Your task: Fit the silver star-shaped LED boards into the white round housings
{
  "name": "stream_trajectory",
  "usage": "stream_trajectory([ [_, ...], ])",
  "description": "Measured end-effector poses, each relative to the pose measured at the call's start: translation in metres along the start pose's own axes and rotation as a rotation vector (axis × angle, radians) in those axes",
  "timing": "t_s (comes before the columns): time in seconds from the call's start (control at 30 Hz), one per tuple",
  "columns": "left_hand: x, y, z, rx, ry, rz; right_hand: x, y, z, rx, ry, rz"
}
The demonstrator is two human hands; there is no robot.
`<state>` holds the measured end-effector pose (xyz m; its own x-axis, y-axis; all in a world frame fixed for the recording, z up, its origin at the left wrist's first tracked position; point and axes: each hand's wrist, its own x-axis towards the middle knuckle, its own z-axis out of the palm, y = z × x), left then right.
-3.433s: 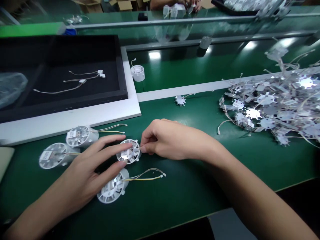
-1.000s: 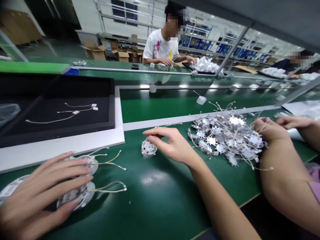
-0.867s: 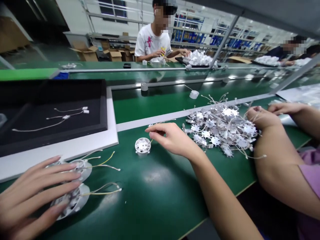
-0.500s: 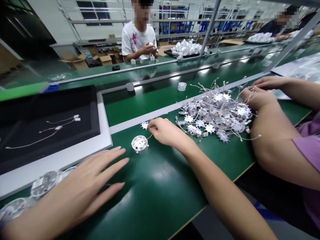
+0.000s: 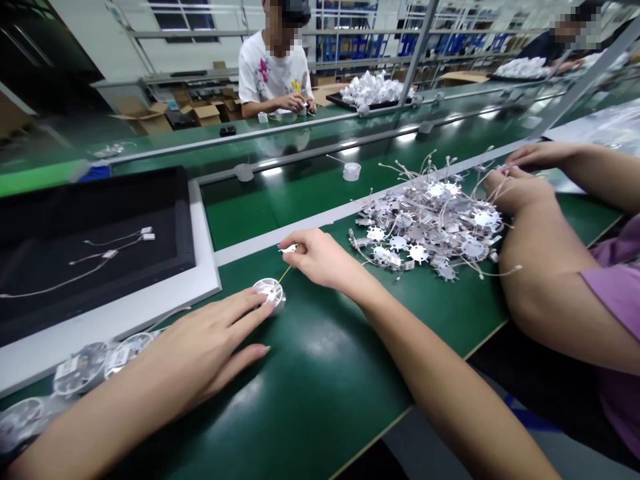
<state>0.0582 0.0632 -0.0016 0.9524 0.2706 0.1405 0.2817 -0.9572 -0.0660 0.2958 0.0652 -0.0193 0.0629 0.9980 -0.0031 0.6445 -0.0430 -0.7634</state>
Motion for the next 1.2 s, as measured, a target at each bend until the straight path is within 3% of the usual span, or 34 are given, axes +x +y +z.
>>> stream_trajectory([
  [0.13,-0.011,0.000,-0.007,-0.041,-0.065,-0.012,-0.002,0.001,0.010,-0.055,-0.072,0.024],
  [0.37,-0.014,-0.005,-0.029,-0.196,-0.343,-0.104,-0.008,-0.005,0.013,-0.222,-0.233,0.037],
  [0.43,-0.013,-0.007,-0.031,-0.228,-0.366,-0.118,-0.006,-0.006,0.012,-0.283,-0.208,0.007],
  [0.5,-0.013,-0.008,-0.031,-0.248,-0.360,-0.115,-0.001,-0.005,0.011,-0.371,-0.096,-0.039],
  [0.6,-0.016,-0.009,-0.029,-0.259,-0.305,-0.082,0.011,0.001,0.011,-0.528,0.088,-0.138],
  [0.8,-0.022,-0.017,-0.028,-0.270,-0.077,-0.098,0.025,0.018,0.006,-0.616,0.127,-0.329],
  [0.87,-0.023,-0.023,-0.028,-0.332,-0.016,-0.193,0.020,0.016,0.007,-0.563,0.202,-0.383],
  [1.03,-0.023,-0.032,-0.025,-0.721,0.148,-0.641,-0.008,-0.014,0.020,-0.310,0.361,-0.567],
  [1.1,-0.022,-0.031,-0.026,-0.860,0.204,-0.665,-0.019,-0.030,0.024,-0.106,0.302,-0.620],
  [1.2,-0.020,-0.030,-0.031,-0.882,0.270,-0.474,-0.029,-0.047,0.025,0.222,0.082,-0.554],
])
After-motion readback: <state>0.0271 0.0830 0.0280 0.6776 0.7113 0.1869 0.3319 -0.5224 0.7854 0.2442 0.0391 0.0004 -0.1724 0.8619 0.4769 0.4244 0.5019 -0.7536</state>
